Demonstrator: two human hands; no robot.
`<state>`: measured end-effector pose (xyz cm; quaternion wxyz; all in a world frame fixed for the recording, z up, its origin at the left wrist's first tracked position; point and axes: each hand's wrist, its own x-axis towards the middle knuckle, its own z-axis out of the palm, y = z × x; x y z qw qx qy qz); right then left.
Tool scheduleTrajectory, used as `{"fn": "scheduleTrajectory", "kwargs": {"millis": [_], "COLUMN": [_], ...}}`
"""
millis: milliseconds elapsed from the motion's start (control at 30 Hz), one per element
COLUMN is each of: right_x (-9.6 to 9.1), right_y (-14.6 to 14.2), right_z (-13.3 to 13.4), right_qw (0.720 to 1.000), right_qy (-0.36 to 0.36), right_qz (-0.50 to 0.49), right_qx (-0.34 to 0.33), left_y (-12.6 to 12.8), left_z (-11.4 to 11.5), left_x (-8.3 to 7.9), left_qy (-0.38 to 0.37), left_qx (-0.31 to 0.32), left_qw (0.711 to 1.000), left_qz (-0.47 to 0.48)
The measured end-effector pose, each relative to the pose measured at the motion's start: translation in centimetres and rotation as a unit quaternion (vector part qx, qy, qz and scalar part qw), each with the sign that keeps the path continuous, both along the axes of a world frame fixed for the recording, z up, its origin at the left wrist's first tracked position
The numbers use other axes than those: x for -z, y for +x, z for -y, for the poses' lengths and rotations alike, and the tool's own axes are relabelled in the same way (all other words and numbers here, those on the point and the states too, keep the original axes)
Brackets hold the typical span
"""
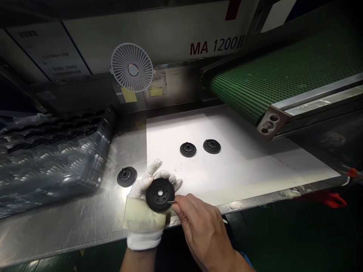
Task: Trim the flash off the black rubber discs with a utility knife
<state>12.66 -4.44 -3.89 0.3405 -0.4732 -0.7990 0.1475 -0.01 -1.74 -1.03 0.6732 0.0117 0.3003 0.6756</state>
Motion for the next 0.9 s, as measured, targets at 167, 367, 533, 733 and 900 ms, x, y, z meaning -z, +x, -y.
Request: {"fn": "scheduleTrajectory", "kwargs": {"millis": [167, 367, 533, 733, 900], "right_x": [0.1, 0.7, 0.5, 0.4, 0.7], "right_y": [0.3, -0.8, -0.6, 0.3, -0.5], "right_z": [-0.5, 0.3, 0.1, -0.4, 0.1], "right_qw": [0.999, 1.000, 1.000, 1.000, 1.000], "right_qy": [0.006, 0.002, 0.002, -0.001, -0.002], "right_qz": [0.022, 0.010, -0.006, 0.006, 0.000], "right_qx": [0.026, 0.018, 0.004, 0.022, 0.021], "left_y": [0.5, 0.9, 0.2, -0.3, 0.5], "left_z": [-0.4, -0.9, -0.5, -0.4, -1.2], "left_x": [0.6, 0.6, 0.1, 0.2, 0.3], "left_qy": [0.023, 0.005, 0.002, 0.004, -0.007], "left_qx": [-0.030, -0.091, -0.027, 0.024, -0.030], "left_qw": [0.999, 0.996, 1.000, 1.000, 1.000], "left_qz": [0.013, -0.015, -0.015, 0.005, 0.007]}}
